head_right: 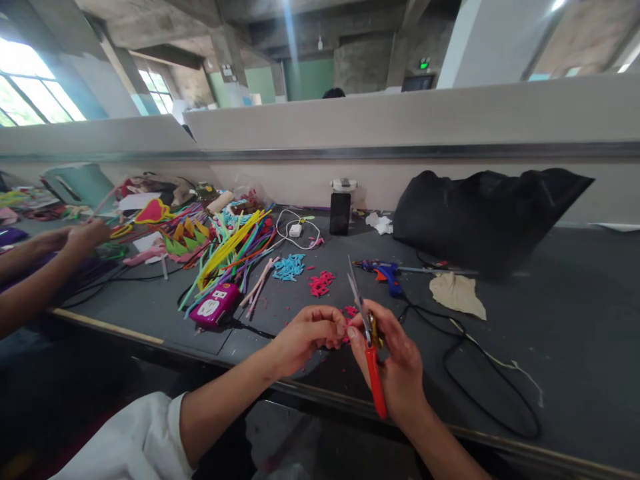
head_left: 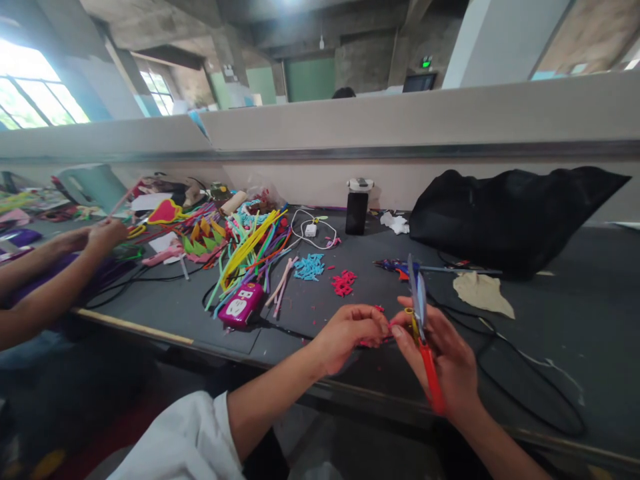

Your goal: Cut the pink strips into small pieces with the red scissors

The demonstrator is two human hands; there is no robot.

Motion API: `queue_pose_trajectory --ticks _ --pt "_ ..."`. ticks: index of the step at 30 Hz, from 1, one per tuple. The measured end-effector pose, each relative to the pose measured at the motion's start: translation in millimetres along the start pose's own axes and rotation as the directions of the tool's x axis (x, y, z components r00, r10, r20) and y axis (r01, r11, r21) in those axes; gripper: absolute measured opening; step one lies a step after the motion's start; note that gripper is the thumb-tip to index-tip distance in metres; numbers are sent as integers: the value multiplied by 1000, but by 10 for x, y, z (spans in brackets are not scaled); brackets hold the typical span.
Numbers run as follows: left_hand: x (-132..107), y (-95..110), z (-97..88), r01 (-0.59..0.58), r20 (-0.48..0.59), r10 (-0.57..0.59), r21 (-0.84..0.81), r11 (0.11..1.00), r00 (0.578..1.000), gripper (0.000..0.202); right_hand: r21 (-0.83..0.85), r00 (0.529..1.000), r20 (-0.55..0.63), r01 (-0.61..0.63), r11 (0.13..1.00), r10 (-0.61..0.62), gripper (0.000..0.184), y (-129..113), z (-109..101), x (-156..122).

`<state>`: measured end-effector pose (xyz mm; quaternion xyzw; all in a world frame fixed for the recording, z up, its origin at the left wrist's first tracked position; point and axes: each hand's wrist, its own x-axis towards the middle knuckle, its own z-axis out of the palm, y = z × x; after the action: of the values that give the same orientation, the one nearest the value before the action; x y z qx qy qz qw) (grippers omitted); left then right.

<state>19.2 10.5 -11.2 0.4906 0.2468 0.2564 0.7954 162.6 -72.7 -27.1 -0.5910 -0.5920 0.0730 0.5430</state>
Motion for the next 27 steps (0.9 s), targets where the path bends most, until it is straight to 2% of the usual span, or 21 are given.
queue_pose_trajectory --ticks 4,7,9,12,15,17,18,19,20,21,22,24,25,27 --pt "-7 5 11 -20 -10 20 54 998 1000 13 -26 1000 -9 26 999 -26 33 -28 -4 12" --pt "-31 29 35 -150 -57 172 280 948 983 17 23 1000 2 -19 1000 19 34 -13 3 5" --pt "-49 41 46 -283 -43 355 518 807 934 13 68 998 -2 -69 995 69 35 7 16 -6" --pt "-64 36 41 -426 95 564 760 490 820 6 115 995 -17 -97 989 99 34 34 36 -16" --pt "-64 7 24 -466 212 627 841 273 750 5 72 998 -18 -64 995 66 33 48 52 -12" --pt "-61 -13 20 -472 259 637 861 188 726 4 13 999 -8 -45 999 45 33 52 56 -5" --pt "-59 -20 22 -473 268 638 864 173 722 4 -7 999 -4 -38 999 38 34 52 56 -1" --pt "-59 -22 26 -472 257 639 861 189 725 4 -21 999 2 -34 999 34 34 50 53 4" --pt "-58 -20 32 -463 219 638 852 245 739 4 -33 1000 2 -30 999 30 34 46 50 8" --pt "-58 -12 37 -446 151 627 827 343 764 5 -47 1000 -1 -28 998 28 34 41 45 12" --pt "-58 2 42 -416 58 600 774 477 798 5 -65 1000 -4 -29 998 28 33 36 42 15" --pt "-54 44 43 -341 -148 494 555 758 857 5 -107 999 9 -36 994 38 33 35 45 11" --pt "-51 71 37 -318 -229 435 413 853 871 6 -131 999 21 -35 991 38 33 43 54 3" --pt "-44 126 17 -334 -338 374 171 927 864 7 -182 998 51 -16 983 25 33 80 89 -28"
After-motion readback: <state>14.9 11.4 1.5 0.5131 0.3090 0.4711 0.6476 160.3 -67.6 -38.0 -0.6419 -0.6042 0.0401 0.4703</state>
